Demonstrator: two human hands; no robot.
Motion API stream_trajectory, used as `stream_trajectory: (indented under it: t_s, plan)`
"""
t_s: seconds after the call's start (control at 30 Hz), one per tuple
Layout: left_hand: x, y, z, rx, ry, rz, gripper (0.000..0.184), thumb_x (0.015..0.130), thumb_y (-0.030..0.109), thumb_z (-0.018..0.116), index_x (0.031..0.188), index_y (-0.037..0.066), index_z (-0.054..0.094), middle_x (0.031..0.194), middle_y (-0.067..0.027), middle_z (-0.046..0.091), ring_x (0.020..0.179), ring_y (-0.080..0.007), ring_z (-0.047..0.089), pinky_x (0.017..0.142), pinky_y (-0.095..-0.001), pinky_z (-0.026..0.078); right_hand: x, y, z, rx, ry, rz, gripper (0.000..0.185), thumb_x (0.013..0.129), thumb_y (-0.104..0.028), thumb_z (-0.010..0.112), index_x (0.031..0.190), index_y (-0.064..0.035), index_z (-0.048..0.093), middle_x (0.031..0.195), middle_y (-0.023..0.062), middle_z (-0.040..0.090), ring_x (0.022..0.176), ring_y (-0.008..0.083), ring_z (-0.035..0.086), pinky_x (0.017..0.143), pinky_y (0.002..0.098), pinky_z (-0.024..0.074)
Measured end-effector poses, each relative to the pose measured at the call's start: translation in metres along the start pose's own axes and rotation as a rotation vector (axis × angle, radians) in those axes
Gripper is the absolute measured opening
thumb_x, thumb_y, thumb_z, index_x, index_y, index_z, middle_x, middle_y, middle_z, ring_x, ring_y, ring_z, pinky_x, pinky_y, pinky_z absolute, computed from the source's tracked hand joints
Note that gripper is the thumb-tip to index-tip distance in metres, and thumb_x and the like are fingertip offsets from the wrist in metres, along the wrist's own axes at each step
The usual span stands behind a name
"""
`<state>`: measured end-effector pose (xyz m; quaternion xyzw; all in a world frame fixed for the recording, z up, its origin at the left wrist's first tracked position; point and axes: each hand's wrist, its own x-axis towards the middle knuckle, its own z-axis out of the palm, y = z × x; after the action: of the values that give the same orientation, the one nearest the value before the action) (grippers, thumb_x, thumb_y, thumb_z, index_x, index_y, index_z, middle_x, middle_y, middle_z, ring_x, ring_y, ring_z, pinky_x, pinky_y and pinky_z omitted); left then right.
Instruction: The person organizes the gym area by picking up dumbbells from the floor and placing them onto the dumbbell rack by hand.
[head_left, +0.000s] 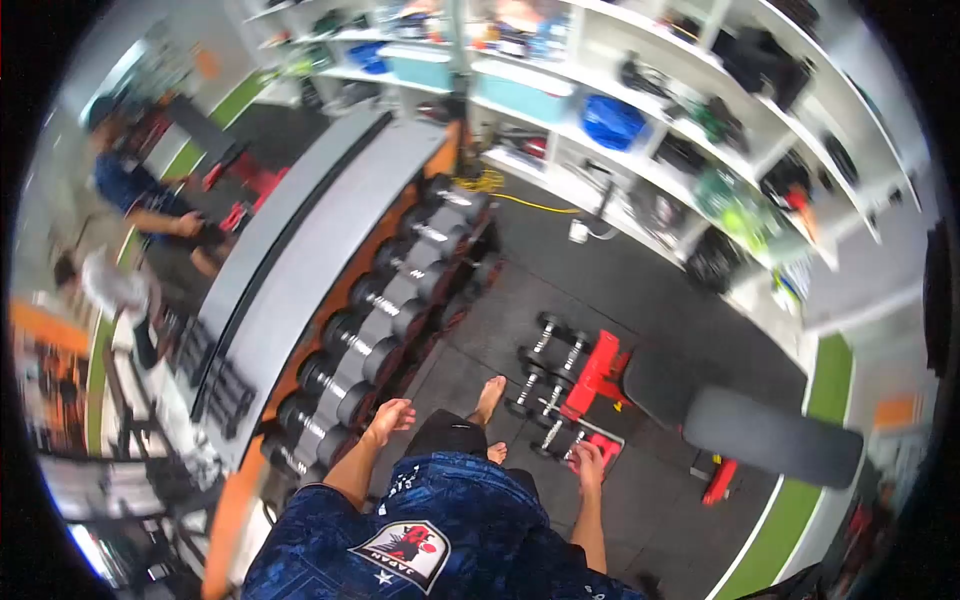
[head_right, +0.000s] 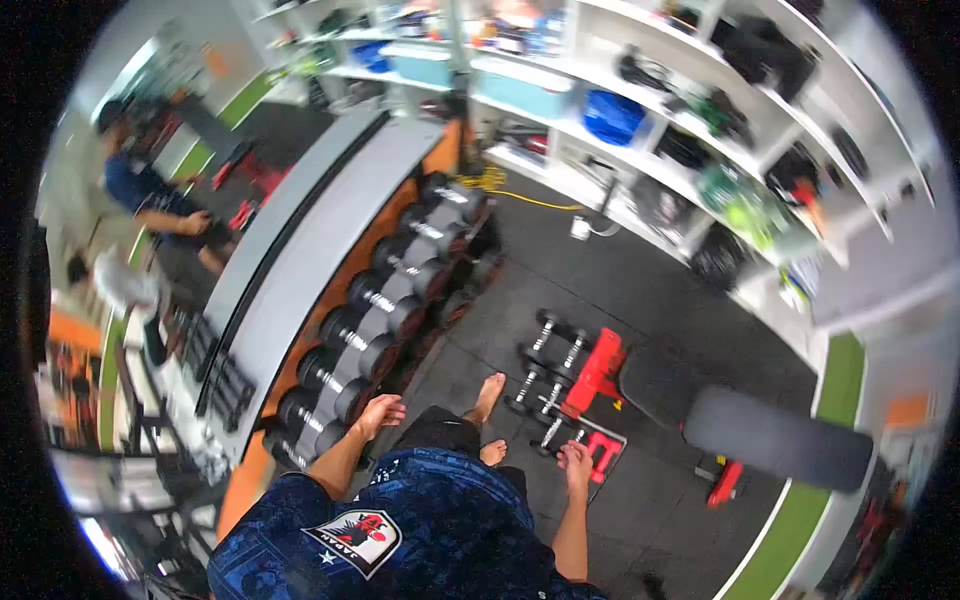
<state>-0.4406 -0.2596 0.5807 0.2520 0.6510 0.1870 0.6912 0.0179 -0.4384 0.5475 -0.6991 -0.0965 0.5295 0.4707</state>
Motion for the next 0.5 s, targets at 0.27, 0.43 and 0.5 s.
stream_trajectory:
  t_s: [0.27, 0.43, 0.5]
  plan:
    - [-0.082, -0.046, -0.069, -0.539, 0.287, 0.21, 0.04, 0.092, 0.035, 0.052, 0.117, 0.003, 0.052, 0.104, -0.0126, 0.063, 0.089, -0.0205, 0.064, 0.075, -0.0329, 0.053, 0.001, -0.02, 0.074, -0.255, -0.309, 0.062, 0.029, 0.089, -0.021, 0.057, 0.114, -0.0055, 0.054, 0.097, 0.0108, 0.065, 0.082, 0.0203, 0.065, 0.07, 0.0332, 0.0528]
    - [-0.084, -0.055, -0.104, -0.764, 0.323, 0.386, 0.045, 0.092, 0.036, 0.052, 0.121, 0.002, 0.049, 0.107, -0.0143, 0.062, 0.092, -0.0227, 0.062, 0.078, -0.0348, 0.051, 0.002, -0.06, 0.171, -0.29, -0.495, -0.006, 0.032, 0.089, -0.021, 0.06, 0.115, -0.0045, 0.055, 0.099, 0.0113, 0.066, 0.083, 0.0205, 0.066, 0.07, 0.0313, 0.0529]
    - [-0.085, -0.057, -0.12, -0.879, 0.333, 0.459, 0.04, 0.092, 0.035, 0.054, 0.116, 0.003, 0.052, 0.103, -0.0134, 0.063, 0.088, -0.021, 0.064, 0.073, -0.0321, 0.052, -0.002, -0.076, 0.223, -0.358, -0.549, -0.03, 0.03, 0.089, -0.019, 0.06, 0.115, -0.0046, 0.055, 0.099, 0.0114, 0.066, 0.083, 0.0185, 0.065, 0.069, 0.03, 0.0523]
